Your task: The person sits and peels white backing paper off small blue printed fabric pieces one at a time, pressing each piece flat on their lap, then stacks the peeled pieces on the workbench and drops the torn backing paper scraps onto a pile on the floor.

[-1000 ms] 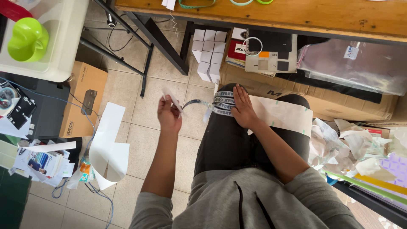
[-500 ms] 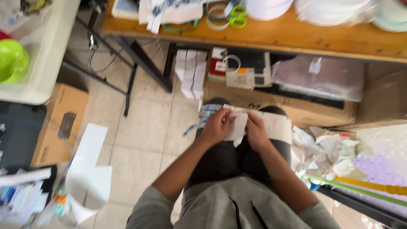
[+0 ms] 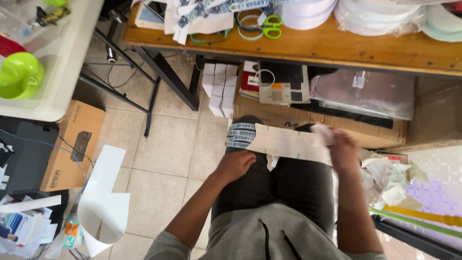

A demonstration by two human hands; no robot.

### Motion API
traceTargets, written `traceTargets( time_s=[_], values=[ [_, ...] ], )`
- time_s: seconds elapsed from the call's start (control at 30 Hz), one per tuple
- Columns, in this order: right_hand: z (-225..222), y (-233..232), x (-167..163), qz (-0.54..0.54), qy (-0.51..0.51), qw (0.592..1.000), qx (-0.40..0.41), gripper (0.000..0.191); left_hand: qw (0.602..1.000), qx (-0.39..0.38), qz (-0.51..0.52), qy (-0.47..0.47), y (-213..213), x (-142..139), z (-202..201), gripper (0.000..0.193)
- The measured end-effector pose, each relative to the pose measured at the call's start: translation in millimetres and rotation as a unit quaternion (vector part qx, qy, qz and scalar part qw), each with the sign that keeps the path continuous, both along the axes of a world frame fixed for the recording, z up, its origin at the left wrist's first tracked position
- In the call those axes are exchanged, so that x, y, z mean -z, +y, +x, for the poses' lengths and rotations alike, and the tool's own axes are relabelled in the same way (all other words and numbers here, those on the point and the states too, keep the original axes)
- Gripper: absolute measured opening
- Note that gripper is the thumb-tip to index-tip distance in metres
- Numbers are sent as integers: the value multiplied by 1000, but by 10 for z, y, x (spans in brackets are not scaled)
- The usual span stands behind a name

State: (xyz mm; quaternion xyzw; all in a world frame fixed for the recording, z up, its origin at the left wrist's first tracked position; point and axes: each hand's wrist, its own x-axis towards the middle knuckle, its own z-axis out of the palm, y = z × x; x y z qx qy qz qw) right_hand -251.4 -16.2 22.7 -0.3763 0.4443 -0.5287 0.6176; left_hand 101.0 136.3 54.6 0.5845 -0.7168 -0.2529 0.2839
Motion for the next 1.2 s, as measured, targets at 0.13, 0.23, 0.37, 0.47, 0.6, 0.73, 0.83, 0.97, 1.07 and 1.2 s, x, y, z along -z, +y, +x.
traceTargets(
  time_s=[0.13,0.23,0.37,0.47,0.6,0.73,0.83,0.97,1.07,1.2],
  values=[
    [-823,15,66,-2,207,970,127,25,997,-29,62,-20,-75,78,-43,21],
    [-1316,101,66,5,487,848,210,31,994,-52,81,-54,-249,91,-117,25],
    [-1457,156,91,-7,733,649,204,73,992,-83,3,-90,-645,97,-183,29],
    [-1087,117,156,82,648,744,141,79,980,-78,-121,-140,-1072,119,-244,52],
    [-96,61,211,-207,613,758,81,76,984,0,37,-175,-1371,151,-289,33],
    [736,111,92,-277,578,751,-158,53,989,-3,53,-136,-1325,126,-158,12],
    [1213,165,-54,-314,577,708,-259,56,992,-15,85,-96,-1220,65,150,14],
    [1721,210,-91,-427,558,652,-285,60,988,-69,140,-17,-1134,14,664,15],
    [1995,239,-5,-414,510,668,-349,57,990,-74,123,4,-1108,98,743,23],
    [2131,278,133,-363,528,678,-360,58,982,-133,126,-32,-1011,294,590,18]
  ],
)
